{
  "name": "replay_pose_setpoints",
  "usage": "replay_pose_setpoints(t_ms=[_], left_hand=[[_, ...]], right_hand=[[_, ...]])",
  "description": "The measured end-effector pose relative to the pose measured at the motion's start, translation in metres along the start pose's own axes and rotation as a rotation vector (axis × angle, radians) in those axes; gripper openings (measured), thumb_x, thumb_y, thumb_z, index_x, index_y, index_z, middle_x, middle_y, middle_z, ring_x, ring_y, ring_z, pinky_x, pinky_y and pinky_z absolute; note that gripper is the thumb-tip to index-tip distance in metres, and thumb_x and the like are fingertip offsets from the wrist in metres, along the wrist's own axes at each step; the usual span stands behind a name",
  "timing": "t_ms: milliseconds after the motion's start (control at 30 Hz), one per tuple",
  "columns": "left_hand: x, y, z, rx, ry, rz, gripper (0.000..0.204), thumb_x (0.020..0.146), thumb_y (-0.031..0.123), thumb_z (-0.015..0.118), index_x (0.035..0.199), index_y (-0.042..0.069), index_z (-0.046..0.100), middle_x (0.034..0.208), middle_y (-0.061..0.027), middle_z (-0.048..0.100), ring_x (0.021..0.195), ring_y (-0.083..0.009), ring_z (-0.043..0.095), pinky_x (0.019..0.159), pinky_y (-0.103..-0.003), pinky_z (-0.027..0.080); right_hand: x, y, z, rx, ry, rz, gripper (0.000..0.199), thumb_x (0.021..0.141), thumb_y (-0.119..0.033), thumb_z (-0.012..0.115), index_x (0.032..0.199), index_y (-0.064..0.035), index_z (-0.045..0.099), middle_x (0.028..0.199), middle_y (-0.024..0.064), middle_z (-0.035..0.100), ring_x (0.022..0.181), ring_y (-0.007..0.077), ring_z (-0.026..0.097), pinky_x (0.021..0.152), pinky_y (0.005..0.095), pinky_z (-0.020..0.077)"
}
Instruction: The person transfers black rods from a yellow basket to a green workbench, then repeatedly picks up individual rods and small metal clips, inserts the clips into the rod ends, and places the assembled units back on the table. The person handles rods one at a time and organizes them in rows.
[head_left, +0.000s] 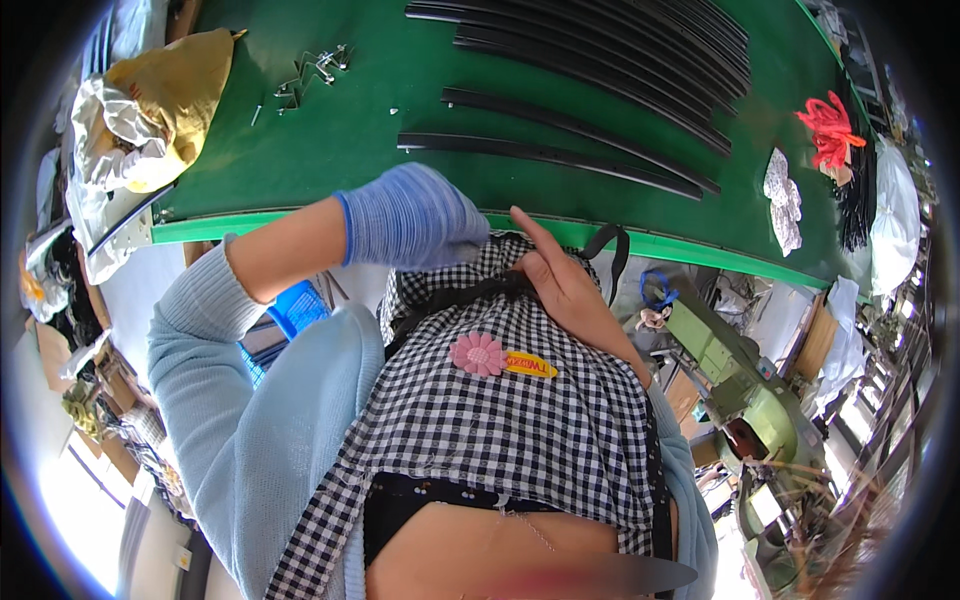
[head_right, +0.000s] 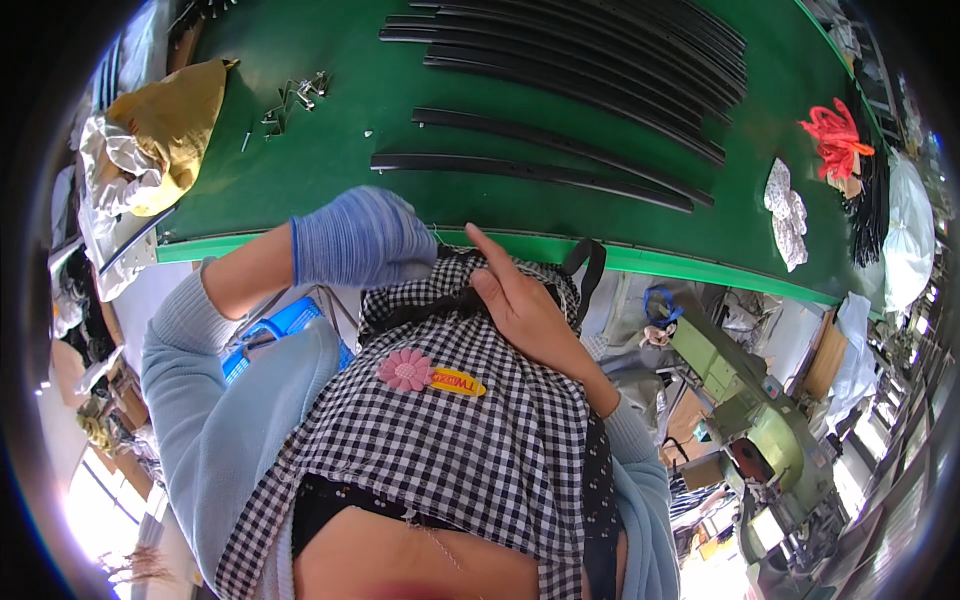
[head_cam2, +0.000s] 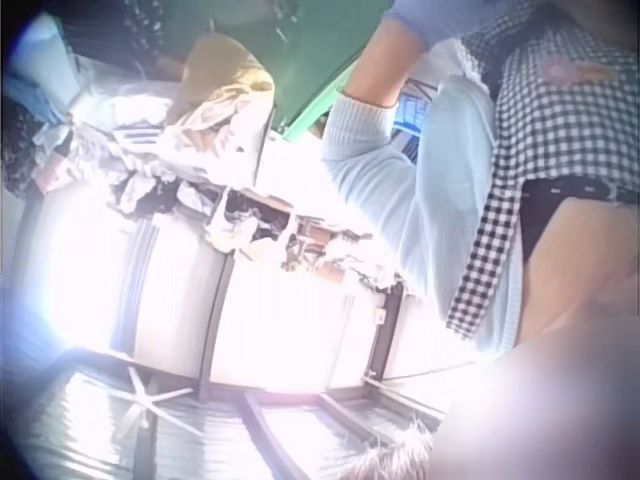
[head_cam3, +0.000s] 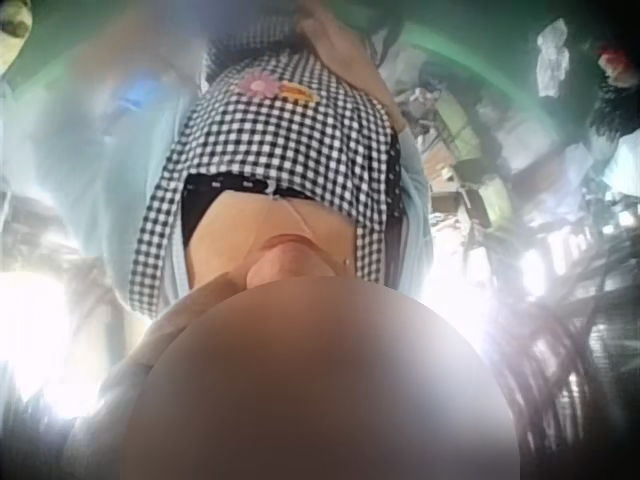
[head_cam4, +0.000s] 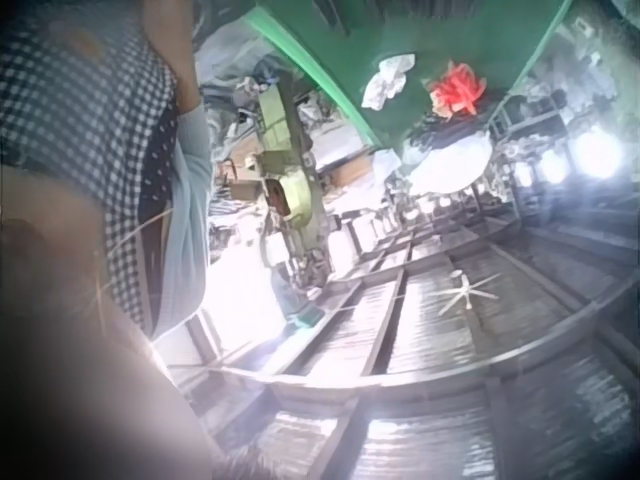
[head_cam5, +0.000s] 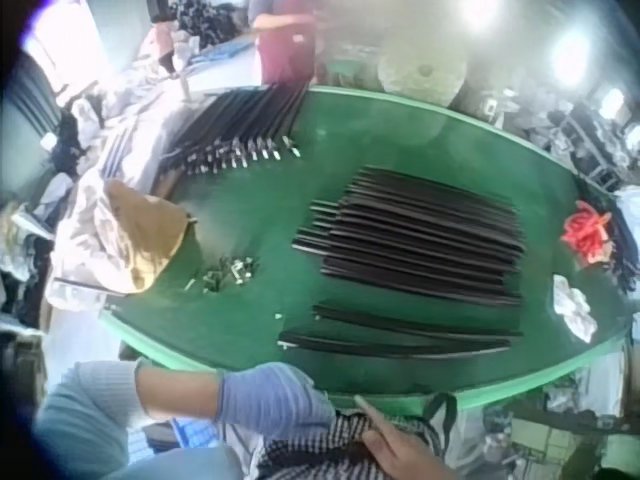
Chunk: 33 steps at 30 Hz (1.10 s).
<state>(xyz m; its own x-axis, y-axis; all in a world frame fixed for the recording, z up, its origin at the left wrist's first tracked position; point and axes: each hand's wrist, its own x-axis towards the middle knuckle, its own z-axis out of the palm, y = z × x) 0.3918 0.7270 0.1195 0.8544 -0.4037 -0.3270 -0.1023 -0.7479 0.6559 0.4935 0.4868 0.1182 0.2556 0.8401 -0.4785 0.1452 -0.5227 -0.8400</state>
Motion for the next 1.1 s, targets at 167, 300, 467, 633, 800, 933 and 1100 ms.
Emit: replay_pose_setpoints(t_ms=[167, 300, 467, 633, 800, 933, 1100], left_hand=[[0.009, 0.010, -0.004, -0.415, -0.110, -0.059, 0.029, 0.088, 0.038, 0.073, 0.103, 0.013, 0.074, 0.090, -0.0104, 0.071, 0.083, -0.0305, 0.068, 0.074, -0.039, 0.055], [0.013, -0.007, 0.008, -0.504, -0.072, 0.000, 0.029, 0.087, 0.037, 0.071, 0.098, 0.010, 0.074, 0.086, -0.0119, 0.071, 0.078, -0.0321, 0.068, 0.071, -0.040, 0.055], [0.017, 0.032, 0.008, 0.069, -0.009, -0.041, 0.025, 0.082, 0.032, 0.068, 0.081, 0.007, 0.069, 0.072, -0.0130, 0.066, 0.069, -0.0332, 0.067, 0.064, -0.045, 0.054], [0.011, 0.046, 0.022, 0.072, 0.073, -0.131, 0.029, 0.081, 0.035, 0.067, 0.083, 0.006, 0.063, 0.070, -0.0116, 0.064, 0.066, -0.0314, 0.067, 0.057, -0.043, 0.052], [0.002, 0.046, 0.048, 0.134, 0.256, -0.077, 0.020, 0.078, 0.027, 0.065, 0.082, 0.007, 0.063, 0.080, -0.0090, 0.062, 0.069, -0.0274, 0.066, 0.056, -0.041, 0.051], [0.002, 0.047, 0.053, 0.255, 0.400, 0.015, 0.017, 0.077, 0.023, 0.063, 0.085, 0.008, 0.064, 0.083, -0.0065, 0.061, 0.071, -0.0240, 0.063, 0.059, -0.038, 0.051], [0.001, 0.048, 0.055, 0.288, 0.373, 0.020, 0.016, 0.079, 0.022, 0.063, 0.085, 0.008, 0.064, 0.085, -0.0063, 0.063, 0.073, -0.0232, 0.063, 0.063, -0.037, 0.051]], right_hand=[[0.000, -0.001, 0.004, 0.023, 0.052, -0.001, 0.056, 0.108, -0.037, 0.043, 0.157, -0.0138, 0.028, 0.090, 0.0185, 0.064, 0.084, 0.0329, 0.066, 0.081, 0.0394, 0.0499], [0.001, -0.002, 0.006, 0.023, 0.062, -0.005, 0.056, 0.107, -0.035, 0.044, 0.157, -0.0140, 0.027, 0.090, 0.0185, 0.064, 0.084, 0.0329, 0.066, 0.080, 0.0398, 0.0495], [0.001, -0.008, 0.009, 0.005, 0.066, 0.077, 0.058, 0.106, -0.034, 0.046, 0.157, -0.0135, 0.026, 0.096, 0.0198, 0.065, 0.090, 0.0344, 0.066, 0.084, 0.0402, 0.0486], [-0.005, -0.011, 0.009, 0.063, 0.001, 0.118, 0.070, 0.102, -0.039, 0.053, 0.158, -0.0112, 0.021, 0.118, 0.0233, 0.063, 0.108, 0.0368, 0.064, 0.096, 0.0410, 0.0475], [-0.009, -0.011, 0.011, -0.089, -0.054, 0.003, 0.089, 0.095, -0.049, 0.061, 0.158, -0.0050, 0.015, 0.147, 0.0289, 0.040, 0.134, 0.0435, 0.045, 0.110, 0.0455, 0.0398], [-0.011, -0.011, 0.014, -0.150, -0.033, -0.013, 0.084, 0.098, -0.046, 0.056, 0.157, -0.0016, 0.016, 0.147, 0.0310, 0.037, 0.133, 0.0467, 0.044, 0.109, 0.0465, 0.0404], [-0.012, -0.004, 0.022, -0.138, 0.017, -0.037, 0.075, 0.100, -0.045, 0.053, 0.155, -0.0027, 0.023, 0.136, 0.0279, 0.045, 0.121, 0.0438, 0.053, 0.101, 0.0455, 0.0459]])
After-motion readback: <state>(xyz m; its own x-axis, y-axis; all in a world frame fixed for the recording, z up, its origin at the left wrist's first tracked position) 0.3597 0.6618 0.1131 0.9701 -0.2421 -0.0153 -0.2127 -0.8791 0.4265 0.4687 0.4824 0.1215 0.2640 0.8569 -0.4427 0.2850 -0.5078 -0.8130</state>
